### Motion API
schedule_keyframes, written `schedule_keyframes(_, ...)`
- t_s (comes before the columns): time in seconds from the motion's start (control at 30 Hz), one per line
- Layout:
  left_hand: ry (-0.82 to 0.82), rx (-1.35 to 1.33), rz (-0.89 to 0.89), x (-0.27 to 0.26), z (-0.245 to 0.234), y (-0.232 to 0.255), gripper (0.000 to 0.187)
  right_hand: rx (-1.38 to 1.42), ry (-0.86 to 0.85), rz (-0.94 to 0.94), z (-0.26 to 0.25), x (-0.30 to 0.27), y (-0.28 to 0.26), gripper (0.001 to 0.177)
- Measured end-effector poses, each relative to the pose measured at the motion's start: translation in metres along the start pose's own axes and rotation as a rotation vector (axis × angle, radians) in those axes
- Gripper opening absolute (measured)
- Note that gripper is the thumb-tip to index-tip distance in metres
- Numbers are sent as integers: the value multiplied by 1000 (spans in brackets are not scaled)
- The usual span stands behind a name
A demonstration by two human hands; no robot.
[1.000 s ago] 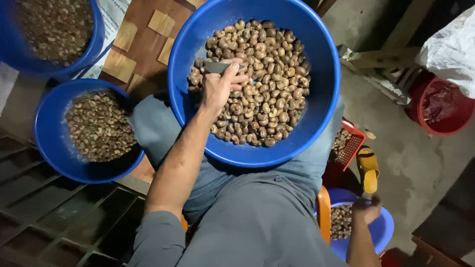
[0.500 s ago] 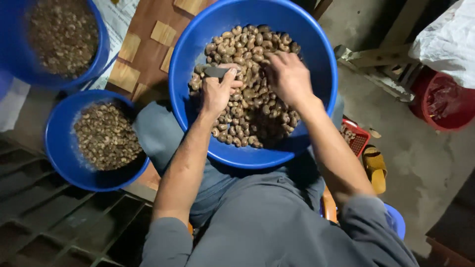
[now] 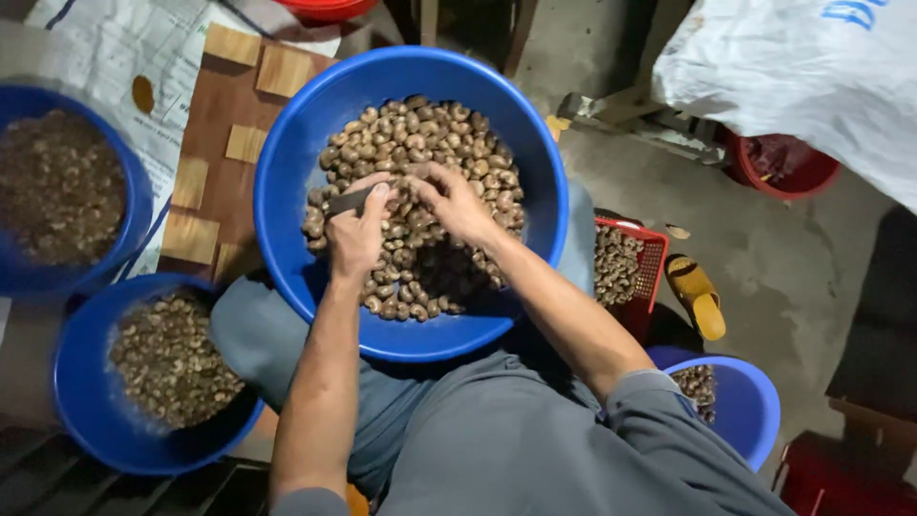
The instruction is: Manually processing and inspecting nuts in a large basin using a small handheld tool
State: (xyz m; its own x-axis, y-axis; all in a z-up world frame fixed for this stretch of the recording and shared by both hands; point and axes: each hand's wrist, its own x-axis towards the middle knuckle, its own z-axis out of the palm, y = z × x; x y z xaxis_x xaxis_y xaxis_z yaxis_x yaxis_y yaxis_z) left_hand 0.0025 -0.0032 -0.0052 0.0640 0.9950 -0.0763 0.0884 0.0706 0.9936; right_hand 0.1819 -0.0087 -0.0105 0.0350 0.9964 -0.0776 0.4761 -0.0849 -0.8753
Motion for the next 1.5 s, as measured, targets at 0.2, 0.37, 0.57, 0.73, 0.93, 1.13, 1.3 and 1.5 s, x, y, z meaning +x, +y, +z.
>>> schedule_keyframes(0.2,-63,-1,89,2,0,-12,25,861,-142,254,10,0,16,37)
schedule_keyframes(0.37,-123,-36,119,0,-2,4,27,884,-224,212,-5,-6,-1,46)
schedule_keyframes(0.57,-120,-109,156,3,1,0,21,913,-231,182,0,-4,3,42)
schedule_keyframes(0.73,-135,-82,184,4,-5,-1,21,899,-224,116,6,-3,5,47)
schedule_keyframes(0.93,-115,-157,213,1,2,5,22,876,-208,81,2,-5,-7,43)
schedule_keyframes(1.13,-95,-34,360,8,-6,-6,18,822,-211,58,13,-1,14,39)
schedule_keyframes(1.3,-88,-54,371,4,-4,5,16,828,-204,32,14,1,14,36)
schedule_keyframes(1.5,-49,-137,185,5,-2,2,18,850,-198,10,6,3,3,39)
